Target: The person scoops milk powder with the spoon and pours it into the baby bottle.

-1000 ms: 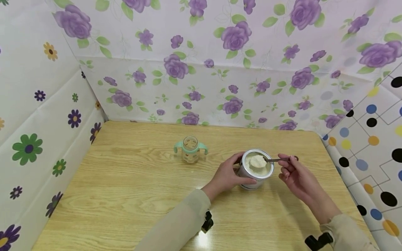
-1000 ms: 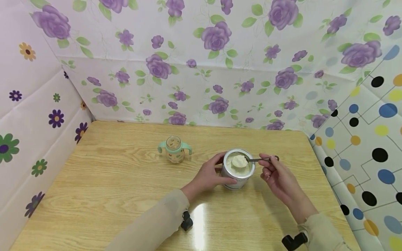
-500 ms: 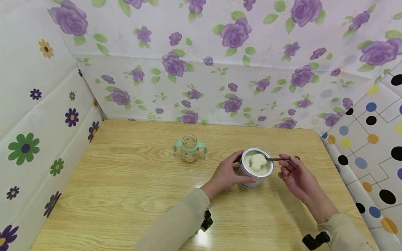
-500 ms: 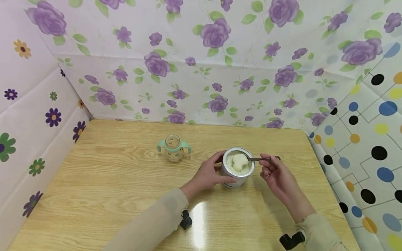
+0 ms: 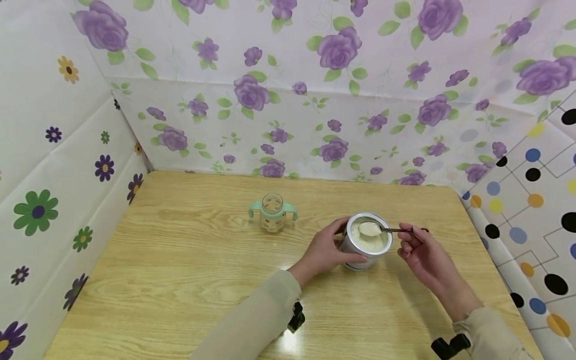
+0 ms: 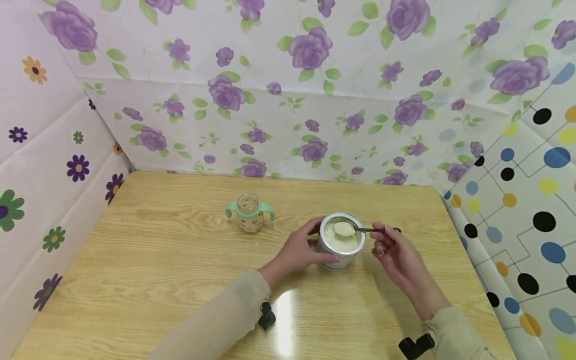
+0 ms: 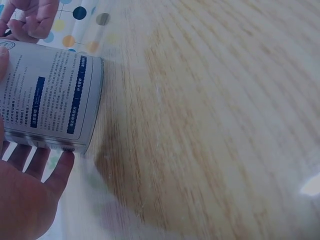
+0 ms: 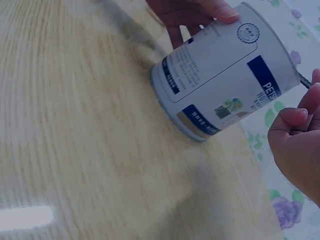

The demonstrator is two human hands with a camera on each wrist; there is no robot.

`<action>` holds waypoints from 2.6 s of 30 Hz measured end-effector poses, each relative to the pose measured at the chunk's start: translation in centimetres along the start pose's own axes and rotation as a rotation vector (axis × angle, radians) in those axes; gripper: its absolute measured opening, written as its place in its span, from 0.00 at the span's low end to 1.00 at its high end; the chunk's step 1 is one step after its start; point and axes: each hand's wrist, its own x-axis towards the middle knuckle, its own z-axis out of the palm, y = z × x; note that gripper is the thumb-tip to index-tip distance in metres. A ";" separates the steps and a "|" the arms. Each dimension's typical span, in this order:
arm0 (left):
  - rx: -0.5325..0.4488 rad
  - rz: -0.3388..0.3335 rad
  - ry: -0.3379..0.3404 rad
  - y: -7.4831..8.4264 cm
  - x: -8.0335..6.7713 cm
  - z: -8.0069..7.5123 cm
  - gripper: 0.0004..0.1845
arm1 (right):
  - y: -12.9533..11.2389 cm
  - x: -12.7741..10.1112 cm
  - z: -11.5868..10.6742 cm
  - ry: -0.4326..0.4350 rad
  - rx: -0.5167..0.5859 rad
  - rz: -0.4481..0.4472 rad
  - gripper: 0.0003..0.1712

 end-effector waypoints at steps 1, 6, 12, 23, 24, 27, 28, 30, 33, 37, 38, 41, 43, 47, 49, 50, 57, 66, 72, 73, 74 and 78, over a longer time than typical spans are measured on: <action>-0.001 -0.002 0.000 0.0 0.0 0.0 0.52 | 0.0 0.0 0.0 -0.001 0.002 0.003 0.31; -0.015 -0.005 -0.006 0.0 0.0 -0.1 0.52 | 0.0 0.1 0.0 -0.021 0.018 -0.013 0.32; -0.017 -0.003 -0.005 -0.1 0.1 -0.2 0.51 | 0.0 0.1 -0.1 -0.034 0.011 -0.010 0.33; -0.012 -0.007 -0.010 -0.2 0.0 -0.1 0.51 | 0.1 0.0 0.0 -0.056 0.039 -0.014 0.33; -0.014 -0.004 -0.009 -0.2 0.0 -0.1 0.51 | 0.0 0.0 0.0 -0.060 0.044 -0.022 0.33; -0.014 0.005 -0.005 -0.1 0.0 -0.1 0.51 | -0.1 0.1 0.1 -0.070 0.059 -0.031 0.32; -0.015 0.008 -0.003 -0.1 0.0 -0.1 0.51 | -0.1 0.1 0.1 -0.069 0.067 -0.028 0.33; -0.013 0.010 -0.006 -0.1 -0.1 -0.1 0.51 | 0.0 0.1 0.0 -0.064 0.081 -0.018 0.34; -0.011 0.010 -0.006 0.0 -0.1 -0.1 0.51 | 0.2 0.1 -0.2 -0.041 0.093 0.000 0.35; -0.009 0.011 -0.006 0.0 -0.1 -0.2 0.52 | 0.4 0.1 -0.4 -0.005 0.092 0.008 0.36; -0.010 0.011 -0.007 0.0 -0.1 -0.2 0.52 | 0.5 0.1 -0.4 0.003 0.089 0.007 0.35; -0.012 0.010 -0.008 0.0 -0.1 -0.2 0.52 | 0.5 0.1 -0.3 0.017 0.081 0.005 0.34; -0.013 0.009 -0.008 0.1 -0.1 -0.2 0.52 | 0.4 0.2 -0.3 0.020 0.077 0.005 0.34; -0.017 0.004 -0.007 0.1 -0.1 -0.3 0.52 | 0.4 0.3 -0.2 0.023 0.072 0.009 0.34; -0.017 0.002 -0.006 0.1 -0.1 -0.3 0.52 | 0.4 0.3 -0.1 0.026 0.069 0.012 0.34; -0.015 0.000 -0.007 0.2 -0.1 -0.4 0.52 | 0.4 0.3 -0.1 0.028 0.069 0.013 0.34; 0.085 -0.022 -0.011 0.6 -0.7 -1.2 0.59 | 0.3 0.3 0.0 0.022 0.080 0.024 0.33; 0.268 0.064 -0.105 4.9 -2.5 -5.8 0.62 | 0.0 -0.2 -0.1 0.017 0.076 0.011 0.33; 0.351 0.113 -0.099 7.4 -3.7 -10.7 0.61 | -0.3 -0.4 -0.1 0.017 0.076 0.008 0.34; 0.367 0.117 -0.088 7.6 -3.9 -11.5 0.61 | -0.3 -0.4 -0.1 0.019 0.075 0.009 0.34; 0.392 0.117 -0.080 7.7 -4.2 -12.4 0.60 | -0.3 -0.4 -0.1 0.026 0.072 0.010 0.33; 0.467 0.100 -0.029 7.6 -5.4 -15.9 0.59 | -0.2 -0.2 -0.1 0.038 0.055 0.014 0.33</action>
